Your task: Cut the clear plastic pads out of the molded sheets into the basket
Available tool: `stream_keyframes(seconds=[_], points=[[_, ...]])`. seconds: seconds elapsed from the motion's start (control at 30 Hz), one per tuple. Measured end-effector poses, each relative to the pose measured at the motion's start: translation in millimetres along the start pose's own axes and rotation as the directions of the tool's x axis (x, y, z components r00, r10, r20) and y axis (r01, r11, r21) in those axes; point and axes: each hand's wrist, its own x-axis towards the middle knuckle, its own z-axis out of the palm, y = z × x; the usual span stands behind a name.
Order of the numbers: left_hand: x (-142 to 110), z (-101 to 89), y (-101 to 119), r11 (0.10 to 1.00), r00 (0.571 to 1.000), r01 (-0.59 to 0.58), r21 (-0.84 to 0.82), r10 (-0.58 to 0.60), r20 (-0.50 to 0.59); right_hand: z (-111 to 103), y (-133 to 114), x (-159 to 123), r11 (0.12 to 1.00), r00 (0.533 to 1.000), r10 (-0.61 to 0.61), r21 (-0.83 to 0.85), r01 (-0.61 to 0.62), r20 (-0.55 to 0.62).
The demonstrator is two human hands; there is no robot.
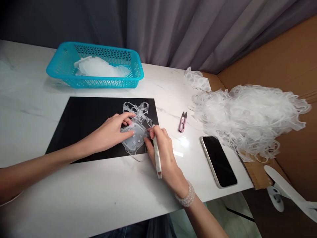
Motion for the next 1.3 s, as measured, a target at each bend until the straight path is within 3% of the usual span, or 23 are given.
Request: stream_keyframes(seconds=[0.1,0.17,0.27,0.33,0.5,0.8,0.97,1.1,1.2,1.3], points=[[8.3,2.9,10.5,0.993,0.995,0.052,-0.11,-0.042,0.092,-0.5,-0.1,4.5,0.998,0.999,0.024,0.051,-0.025,0.024],[3.5,-0.6,18.5,0.946,0.985,0.085,-0.313,-0.033,0.169,-3.0,-2.3,4.0,0.987,0.997,0.068,0.146,-0.071,0.024],[-10.3,-9.8,28.7,0.739,0.972,0.134,-0.66,0.032,0.233,-10.7,-11.3,0.6,0.915,0.989,0.136,0.376,-0.147,0.057],[-19.2,-15.9,33.4,0.614,0.971,0.149,-0.775,0.056,0.231,-17.1,-20.7,-2.4,0.808,0.977,0.181,0.549,-0.213,0.112],[-34.1,-27.4,39.5,0.54,0.98,0.132,-0.831,0.056,0.192,-29.5,-45.5,-10.9,0.513,0.956,0.256,0.818,-0.26,0.143],[-40.7,-35.5,60.4,0.444,0.942,0.328,-0.834,-0.082,0.327,-36.8,-54.9,-21.5,0.369,0.932,0.297,0.875,-0.313,0.207],[-44.3,-38.4,66.2,0.382,0.915,0.4,-0.833,-0.117,0.386,-36.9,-56.9,-21.6,0.328,0.925,0.307,0.888,-0.324,0.224],[-46.4,-36.8,62.9,0.415,0.907,0.419,-0.808,-0.156,0.391,-35.4,-56.8,-20.5,0.334,0.922,0.316,0.884,-0.328,0.222],[-44.9,-33.4,59.9,0.477,0.933,0.358,-0.803,-0.151,0.326,-33.3,-55.6,-20.3,0.418,0.928,0.331,0.855,-0.306,0.17],[-41.9,-31.8,52.0,0.614,0.942,0.335,-0.715,-0.213,0.258,-40.6,-57.2,-18.3,0.582,0.942,0.335,0.782,-0.223,0.019]])
